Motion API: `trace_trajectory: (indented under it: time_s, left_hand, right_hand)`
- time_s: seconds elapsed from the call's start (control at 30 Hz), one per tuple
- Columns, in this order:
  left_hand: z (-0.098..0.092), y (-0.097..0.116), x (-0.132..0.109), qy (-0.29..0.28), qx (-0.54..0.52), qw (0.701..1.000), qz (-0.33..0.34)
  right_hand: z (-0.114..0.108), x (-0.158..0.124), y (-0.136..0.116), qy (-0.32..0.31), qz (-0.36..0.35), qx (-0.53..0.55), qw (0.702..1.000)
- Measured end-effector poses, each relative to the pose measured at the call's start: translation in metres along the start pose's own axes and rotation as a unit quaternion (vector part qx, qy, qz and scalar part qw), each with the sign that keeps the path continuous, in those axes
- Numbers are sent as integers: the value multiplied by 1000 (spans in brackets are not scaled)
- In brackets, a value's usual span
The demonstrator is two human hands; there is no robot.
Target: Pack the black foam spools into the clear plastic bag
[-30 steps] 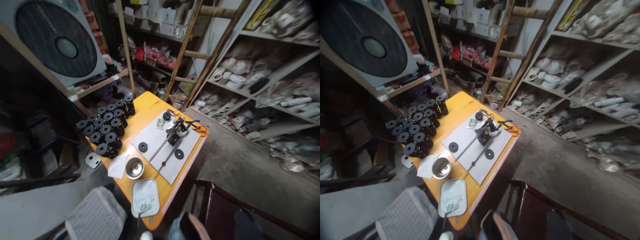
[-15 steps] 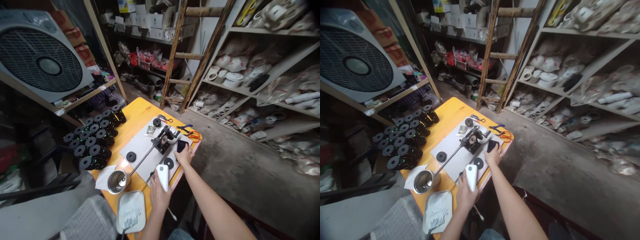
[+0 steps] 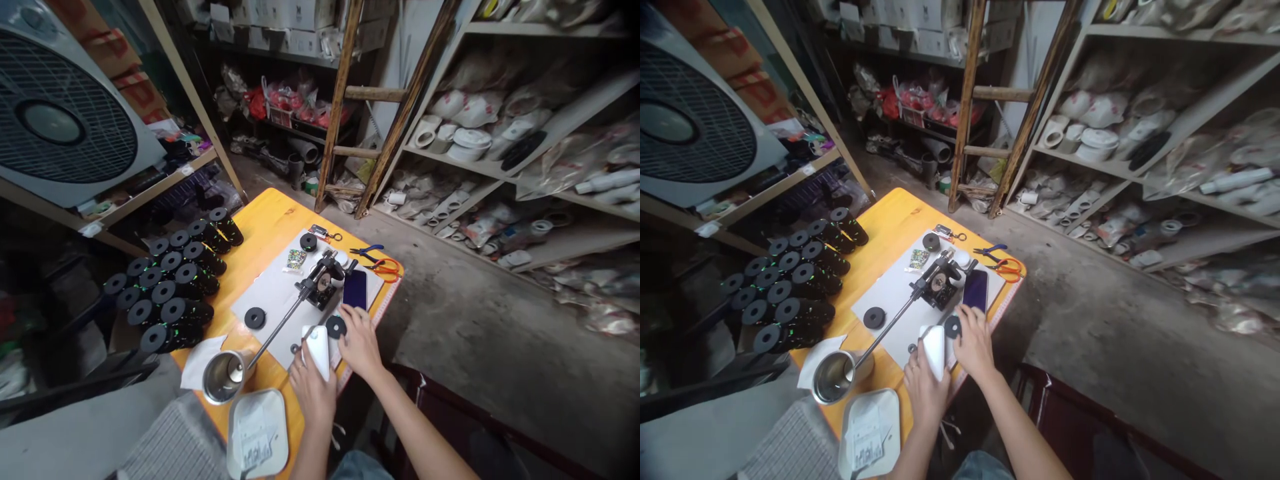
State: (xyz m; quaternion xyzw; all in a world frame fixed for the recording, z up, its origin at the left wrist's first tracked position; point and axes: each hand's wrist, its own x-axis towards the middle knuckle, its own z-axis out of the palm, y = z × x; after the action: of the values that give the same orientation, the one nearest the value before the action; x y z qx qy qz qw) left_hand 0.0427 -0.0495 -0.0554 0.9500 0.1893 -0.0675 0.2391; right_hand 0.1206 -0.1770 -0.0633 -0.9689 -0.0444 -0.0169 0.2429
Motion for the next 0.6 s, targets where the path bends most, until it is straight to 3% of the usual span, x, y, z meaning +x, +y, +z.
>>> trace_trajectory:
  time_s: [0.07, 0.17, 0.33, 0.47, 0.6]
  left_hand:
    - [1, 1, 0, 4, 10, 1000, -3]
    - [4, 1, 0, 3, 10, 1000, 5]
    - [13, -2, -1, 16, 8, 1000, 6]
    - [19, 0, 3, 12, -2, 1000, 27]
    - [8, 9, 4, -5, -19, 999, 38]
  right_hand:
    - [2, -10, 0, -44, -45, -11, 998]
    - [0, -7, 1, -58, -59, 1, 997]
    - [-30, -10, -11, 51, 13, 169, 984]
    - [-67, -37, -47, 110, 62, 387, 913]
    - [-100, -58, -85, 124, 60, 511, 848]
